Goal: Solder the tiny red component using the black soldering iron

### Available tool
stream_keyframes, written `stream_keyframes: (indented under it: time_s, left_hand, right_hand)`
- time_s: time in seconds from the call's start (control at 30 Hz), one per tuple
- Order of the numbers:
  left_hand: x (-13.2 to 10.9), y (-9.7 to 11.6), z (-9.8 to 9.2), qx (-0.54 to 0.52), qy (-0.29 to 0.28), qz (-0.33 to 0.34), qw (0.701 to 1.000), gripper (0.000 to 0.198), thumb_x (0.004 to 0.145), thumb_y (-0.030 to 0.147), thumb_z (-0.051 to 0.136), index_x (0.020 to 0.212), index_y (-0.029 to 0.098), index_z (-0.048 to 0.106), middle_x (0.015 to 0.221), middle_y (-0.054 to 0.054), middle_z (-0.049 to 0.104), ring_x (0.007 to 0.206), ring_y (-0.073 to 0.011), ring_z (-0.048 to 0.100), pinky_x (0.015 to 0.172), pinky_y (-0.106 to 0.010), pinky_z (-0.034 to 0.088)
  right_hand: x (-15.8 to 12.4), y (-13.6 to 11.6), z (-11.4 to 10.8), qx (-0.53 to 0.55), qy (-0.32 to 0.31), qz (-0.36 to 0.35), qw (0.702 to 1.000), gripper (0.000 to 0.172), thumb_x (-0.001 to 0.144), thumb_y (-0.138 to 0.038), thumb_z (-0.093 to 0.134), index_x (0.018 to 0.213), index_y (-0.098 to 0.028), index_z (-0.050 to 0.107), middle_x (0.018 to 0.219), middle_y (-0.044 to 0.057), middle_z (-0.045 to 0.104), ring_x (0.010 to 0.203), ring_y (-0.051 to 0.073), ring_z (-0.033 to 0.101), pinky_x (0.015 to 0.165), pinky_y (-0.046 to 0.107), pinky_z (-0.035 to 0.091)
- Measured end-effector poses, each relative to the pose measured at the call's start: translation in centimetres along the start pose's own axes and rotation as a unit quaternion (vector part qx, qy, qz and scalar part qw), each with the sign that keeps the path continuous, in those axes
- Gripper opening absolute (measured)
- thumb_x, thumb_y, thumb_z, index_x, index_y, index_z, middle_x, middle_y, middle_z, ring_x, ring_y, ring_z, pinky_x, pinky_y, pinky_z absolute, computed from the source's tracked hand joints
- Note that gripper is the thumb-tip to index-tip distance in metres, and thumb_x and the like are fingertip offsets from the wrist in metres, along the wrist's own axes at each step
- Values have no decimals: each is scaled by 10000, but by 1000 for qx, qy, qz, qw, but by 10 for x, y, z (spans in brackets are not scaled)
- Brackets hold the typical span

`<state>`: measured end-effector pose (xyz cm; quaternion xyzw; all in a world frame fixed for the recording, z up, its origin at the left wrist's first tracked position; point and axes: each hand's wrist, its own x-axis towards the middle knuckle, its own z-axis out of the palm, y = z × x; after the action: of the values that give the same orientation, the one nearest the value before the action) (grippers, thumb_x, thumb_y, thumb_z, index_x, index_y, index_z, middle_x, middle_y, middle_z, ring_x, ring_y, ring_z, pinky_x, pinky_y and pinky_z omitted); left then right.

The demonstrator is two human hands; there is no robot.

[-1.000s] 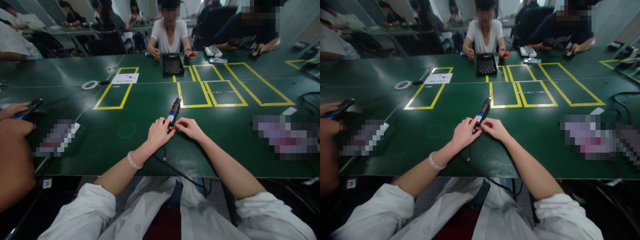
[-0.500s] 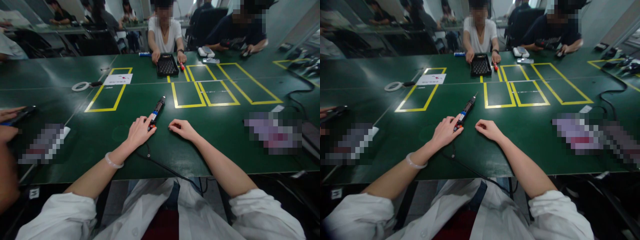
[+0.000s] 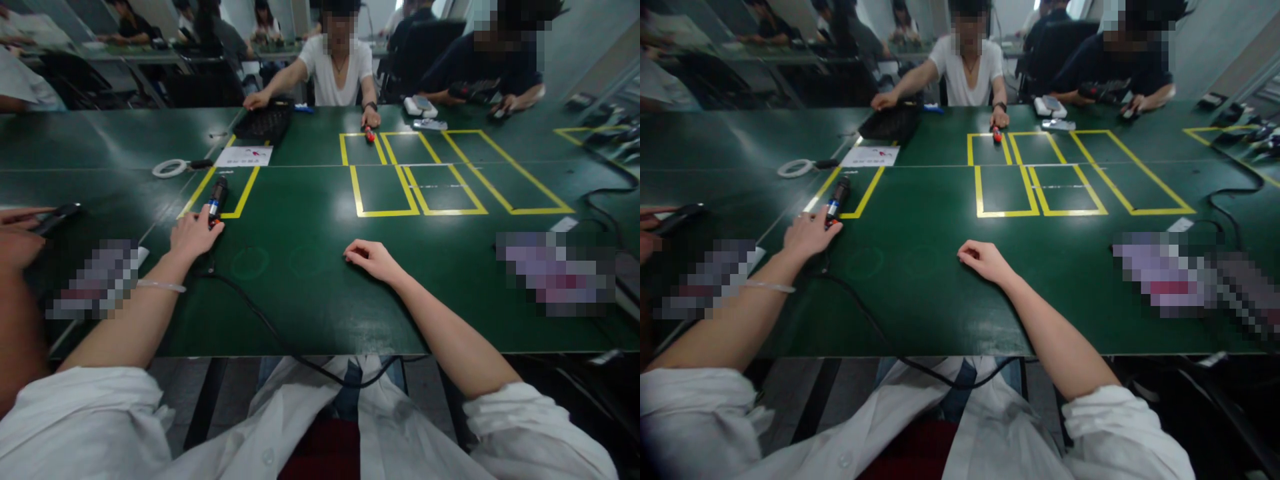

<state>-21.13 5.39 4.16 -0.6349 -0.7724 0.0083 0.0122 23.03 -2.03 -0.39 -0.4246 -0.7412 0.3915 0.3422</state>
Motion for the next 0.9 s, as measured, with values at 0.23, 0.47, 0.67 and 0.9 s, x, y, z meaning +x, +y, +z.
stream_keyframes:
  time_s: [0.23,0.47,0.67,0.9]
  left_hand:
    - [49,-52,-1,-9,-53,-86,995,754,971,593,308,1545,110,233,1497,-224,321,1198,-336,348,970,-452,288]
    - [47,-53,4,16,-9,-74,997,712,983,494,343,1539,61,240,1439,-239,387,1175,-322,354,962,-433,266]
    - [43,-46,12,19,40,-58,997,709,947,446,462,1497,26,308,1402,-246,419,1161,-314,380,945,-402,272]
    - [41,-46,14,17,85,-59,994,596,963,377,422,1444,24,420,1162,-172,550,1006,-253,410,882,-366,270]
  right_hand:
    - [0,2,-1,-4,-3,4,1000,210,901,-329,574,902,-146,677,792,49,707,694,147,619,678,267,460]
    - [0,2,-1,-11,-5,-1,1000,201,902,-321,580,898,-149,682,784,40,705,683,140,600,672,262,446]
    - [0,3,0,-9,-6,-3,1000,202,905,-324,577,897,-151,681,787,39,707,692,142,606,678,262,447]
    - [1,1,0,-11,-9,0,1000,202,906,-327,579,900,-153,682,795,42,711,693,146,607,675,265,448]
